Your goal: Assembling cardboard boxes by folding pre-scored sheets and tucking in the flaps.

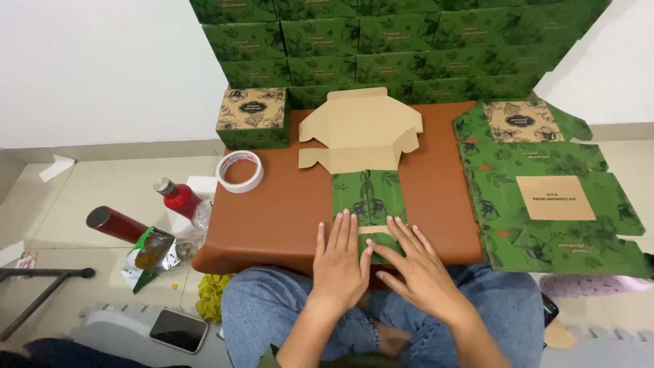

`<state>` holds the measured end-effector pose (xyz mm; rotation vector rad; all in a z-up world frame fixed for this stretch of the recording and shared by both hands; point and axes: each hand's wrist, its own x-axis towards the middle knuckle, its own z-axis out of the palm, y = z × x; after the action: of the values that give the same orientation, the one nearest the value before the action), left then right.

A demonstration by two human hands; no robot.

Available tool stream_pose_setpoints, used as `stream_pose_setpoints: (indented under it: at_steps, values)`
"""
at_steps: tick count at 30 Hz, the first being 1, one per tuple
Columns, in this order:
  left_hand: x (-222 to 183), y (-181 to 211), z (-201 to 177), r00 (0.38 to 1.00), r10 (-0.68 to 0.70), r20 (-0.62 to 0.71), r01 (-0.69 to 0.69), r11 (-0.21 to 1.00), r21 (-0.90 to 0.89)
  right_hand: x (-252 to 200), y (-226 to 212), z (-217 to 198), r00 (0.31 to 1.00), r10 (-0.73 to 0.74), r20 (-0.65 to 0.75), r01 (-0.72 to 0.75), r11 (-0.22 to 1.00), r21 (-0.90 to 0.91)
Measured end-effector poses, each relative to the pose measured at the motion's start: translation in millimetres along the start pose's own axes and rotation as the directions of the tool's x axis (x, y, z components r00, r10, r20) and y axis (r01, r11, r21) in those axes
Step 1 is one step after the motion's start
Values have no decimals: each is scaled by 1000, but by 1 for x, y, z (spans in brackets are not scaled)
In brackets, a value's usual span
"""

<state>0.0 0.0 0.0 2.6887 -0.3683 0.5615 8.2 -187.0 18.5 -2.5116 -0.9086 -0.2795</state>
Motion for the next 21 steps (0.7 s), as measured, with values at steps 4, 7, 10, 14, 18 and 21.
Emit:
stream_pose_setpoints:
  at_steps: [4,7,10,14,18,21]
  values:
    - [6,-1,-3,1000,-22,-13,21,999,-35,2,-2,-2,1000,-9,-15,9,1000,-10]
    - [30,-14,15,996,-78,46,80,996,-40,2,-4,-5,999,20,43,-20,1000,1]
    - [59,-35,42,987,-121,101,125,992,-25,0,-3,0,1000,-5,5,5,999,-36]
    - [84,-48,65,976,-218,-16,218,967,132,0,-4,0,999,-13,-38,12,1000,-23]
    - [91,-47,67,969,-248,-1,246,958,150,0,-3,2,999,-12,-45,11,1000,-12]
    - [90,-46,64,980,-196,-34,199,974,106,-1,-1,4,999,-13,-47,11,999,-32]
